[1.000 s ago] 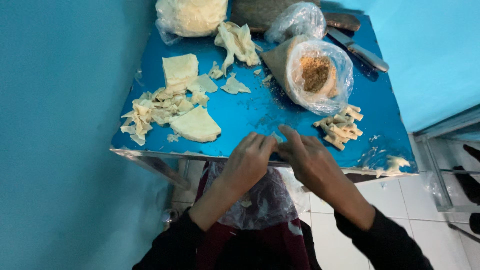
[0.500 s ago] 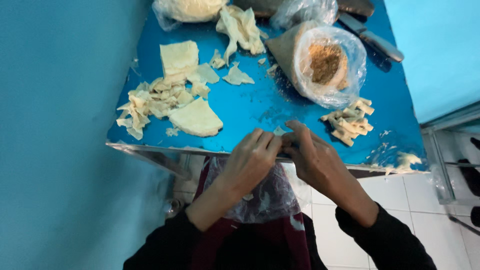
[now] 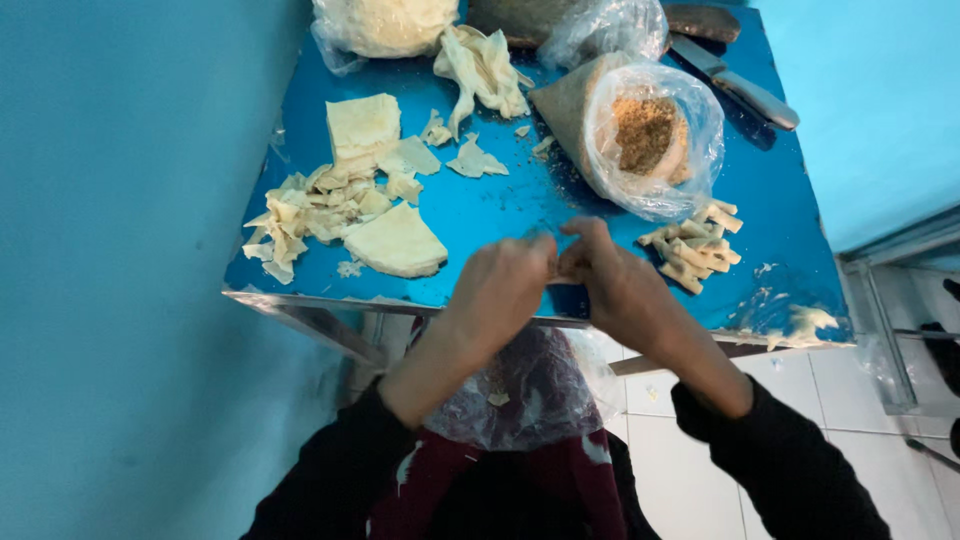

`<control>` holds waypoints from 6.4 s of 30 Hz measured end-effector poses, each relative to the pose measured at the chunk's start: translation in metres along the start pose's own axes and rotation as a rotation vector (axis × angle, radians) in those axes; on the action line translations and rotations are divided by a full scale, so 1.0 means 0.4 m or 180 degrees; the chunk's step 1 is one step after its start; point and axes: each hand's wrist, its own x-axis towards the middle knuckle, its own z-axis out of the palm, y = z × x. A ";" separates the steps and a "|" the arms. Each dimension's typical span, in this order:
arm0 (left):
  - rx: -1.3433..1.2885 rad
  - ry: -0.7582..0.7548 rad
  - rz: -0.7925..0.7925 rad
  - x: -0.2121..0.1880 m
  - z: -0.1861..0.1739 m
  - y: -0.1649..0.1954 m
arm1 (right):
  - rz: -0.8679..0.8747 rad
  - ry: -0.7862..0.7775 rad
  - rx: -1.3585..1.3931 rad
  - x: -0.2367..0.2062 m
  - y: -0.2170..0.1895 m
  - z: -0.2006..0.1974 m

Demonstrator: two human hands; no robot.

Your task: The person sits at a small blue metal table and folds small square pastry wrappers by hand, pinching and rolling each piece around filling, then sets the folded pieces in a pile on the table. A bag of brown filling, a ball of dough, a cleaver and a knife sit on the table.

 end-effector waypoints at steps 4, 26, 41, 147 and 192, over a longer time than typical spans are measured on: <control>0.0840 0.0315 0.0698 -0.049 0.018 0.033 | -0.0290 0.0287 -0.0315 -0.019 -0.015 0.014; 0.1655 0.0429 -0.0008 -0.053 -0.003 0.085 | -0.0672 0.0855 -0.2068 -0.058 -0.040 0.065; 0.1630 0.1407 -0.0853 -0.260 -0.153 -0.096 | 0.0051 0.1784 -0.1937 -0.037 0.054 -0.112; -0.2820 0.0450 -0.1043 -0.215 0.013 0.160 | 0.0935 0.1366 0.1909 -0.164 -0.079 0.159; -0.3194 0.0719 -0.0998 -0.220 0.026 0.187 | 0.1032 0.1518 0.2977 -0.208 -0.037 0.146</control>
